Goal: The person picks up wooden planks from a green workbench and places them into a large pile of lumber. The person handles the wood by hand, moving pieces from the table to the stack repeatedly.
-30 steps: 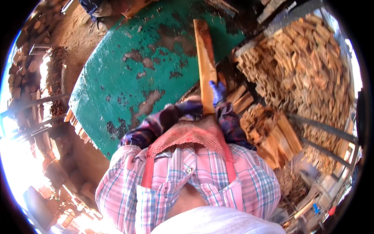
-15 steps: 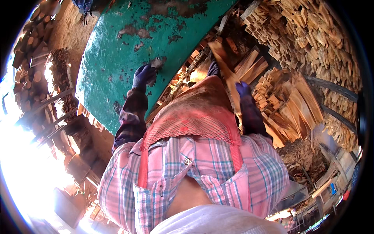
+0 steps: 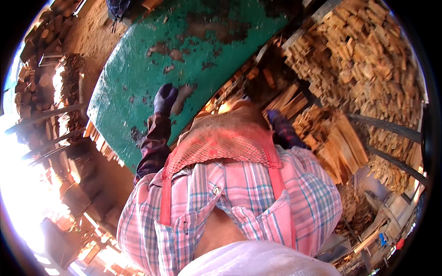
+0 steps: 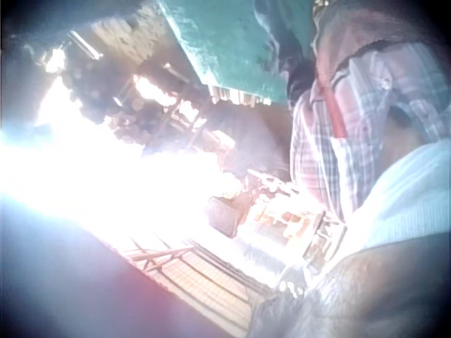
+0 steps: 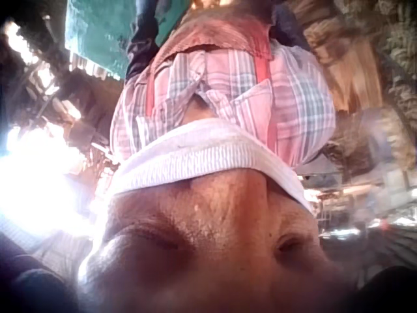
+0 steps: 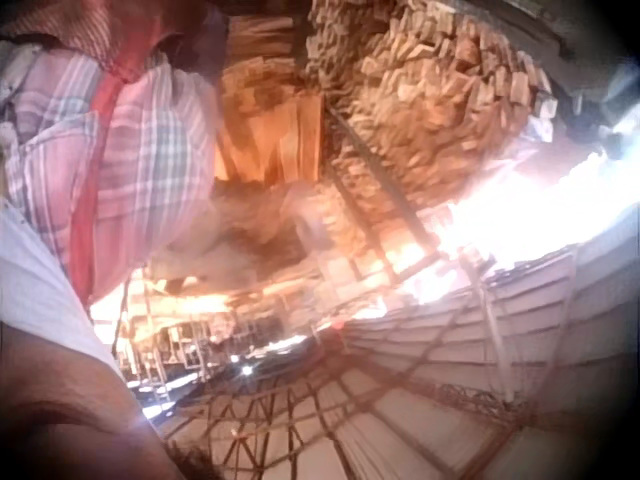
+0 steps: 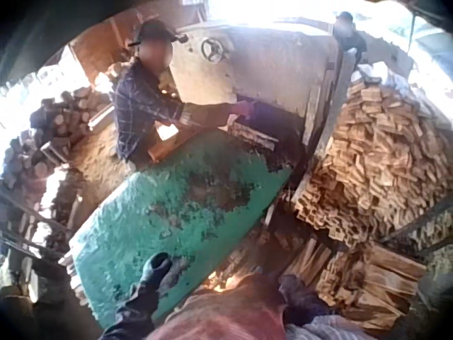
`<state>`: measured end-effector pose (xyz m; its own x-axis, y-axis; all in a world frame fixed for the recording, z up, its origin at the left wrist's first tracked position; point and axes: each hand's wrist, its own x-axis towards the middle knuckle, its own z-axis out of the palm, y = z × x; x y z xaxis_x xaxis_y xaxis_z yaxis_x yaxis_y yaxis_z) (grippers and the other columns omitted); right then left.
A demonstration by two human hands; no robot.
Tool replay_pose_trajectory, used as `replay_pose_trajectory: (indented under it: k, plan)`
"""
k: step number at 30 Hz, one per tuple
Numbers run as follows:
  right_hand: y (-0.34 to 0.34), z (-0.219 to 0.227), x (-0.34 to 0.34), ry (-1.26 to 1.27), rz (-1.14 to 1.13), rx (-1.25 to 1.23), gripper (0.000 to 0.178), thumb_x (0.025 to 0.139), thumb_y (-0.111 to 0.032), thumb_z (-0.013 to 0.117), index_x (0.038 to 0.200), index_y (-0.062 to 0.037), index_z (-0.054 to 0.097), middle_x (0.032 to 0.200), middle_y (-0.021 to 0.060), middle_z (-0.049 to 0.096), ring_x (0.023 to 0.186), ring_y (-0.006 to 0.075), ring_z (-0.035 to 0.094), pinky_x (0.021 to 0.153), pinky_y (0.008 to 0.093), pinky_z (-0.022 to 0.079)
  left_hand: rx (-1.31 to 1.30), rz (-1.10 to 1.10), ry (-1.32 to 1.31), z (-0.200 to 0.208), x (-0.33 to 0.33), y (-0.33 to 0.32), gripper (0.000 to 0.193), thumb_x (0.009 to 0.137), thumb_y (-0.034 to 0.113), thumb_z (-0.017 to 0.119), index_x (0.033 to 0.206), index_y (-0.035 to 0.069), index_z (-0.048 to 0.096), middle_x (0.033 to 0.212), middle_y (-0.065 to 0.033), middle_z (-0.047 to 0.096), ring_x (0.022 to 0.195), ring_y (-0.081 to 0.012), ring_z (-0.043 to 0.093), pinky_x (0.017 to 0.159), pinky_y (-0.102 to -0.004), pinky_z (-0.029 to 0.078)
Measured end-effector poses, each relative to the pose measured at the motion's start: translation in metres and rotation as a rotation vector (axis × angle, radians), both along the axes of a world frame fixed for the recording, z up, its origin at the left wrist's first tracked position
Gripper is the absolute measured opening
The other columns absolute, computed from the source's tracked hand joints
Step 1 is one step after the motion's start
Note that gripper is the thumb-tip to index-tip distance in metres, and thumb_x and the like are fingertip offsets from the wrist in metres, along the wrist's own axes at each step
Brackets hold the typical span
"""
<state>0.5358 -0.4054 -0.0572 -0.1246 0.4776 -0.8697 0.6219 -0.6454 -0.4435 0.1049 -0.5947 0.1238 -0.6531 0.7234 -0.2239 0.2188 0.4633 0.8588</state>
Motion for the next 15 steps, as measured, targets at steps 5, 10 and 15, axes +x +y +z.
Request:
replay_pose_trajectory:
  k: [5, 10, 15]
  plan:
    - [-0.004, 0.037, 0.029, -0.118, -0.26, -0.195, 0.034, 0.085, -0.039, 0.053, 0.103, -0.0092, 0.056, 0.093, 0.0103, 0.061, 0.069, 0.0245, 0.054, 0.061, 0.0393, 0.044, -0.405, -0.141, 0.399, 0.038, 0.024, 0.047, 0.055, 0.073, 0.038, 0.062, 0.112, 0.001, 0.055, 0.117, -0.0174, 0.054, 0.111, -0.0304, 0.05, 0.091, -0.0385, 0.042]
    - [0.027, 0.026, 0.018, 0.291, -0.424, -0.124, 0.02, 0.086, -0.031, 0.051, 0.09, -0.0122, 0.055, 0.076, 0.0052, 0.056, 0.065, 0.025, 0.053, 0.058, 0.0372, 0.042, -0.815, -0.288, 0.518, 0.032, 0.059, 0.086, 0.057, 0.076, 0.034, 0.05, 0.124, 0.002, 0.045, 0.133, -0.018, 0.038, 0.124, -0.0314, 0.034, 0.1, -0.0405, 0.033]
    - [0.039, -0.007, 0.039, 0.36, 0.186, 0.498, 0.017, 0.086, -0.027, 0.05, 0.077, -0.0127, 0.054, 0.068, 0.0044, 0.054, 0.058, 0.0234, 0.05, 0.054, 0.0337, 0.042, -0.879, -0.417, 0.573, 0.052, 0.067, 0.096, 0.062, 0.072, 0.038, 0.056, 0.122, 0.003, 0.048, 0.127, -0.0195, 0.043, 0.119, -0.0331, 0.04, 0.097, -0.0403, 0.037]
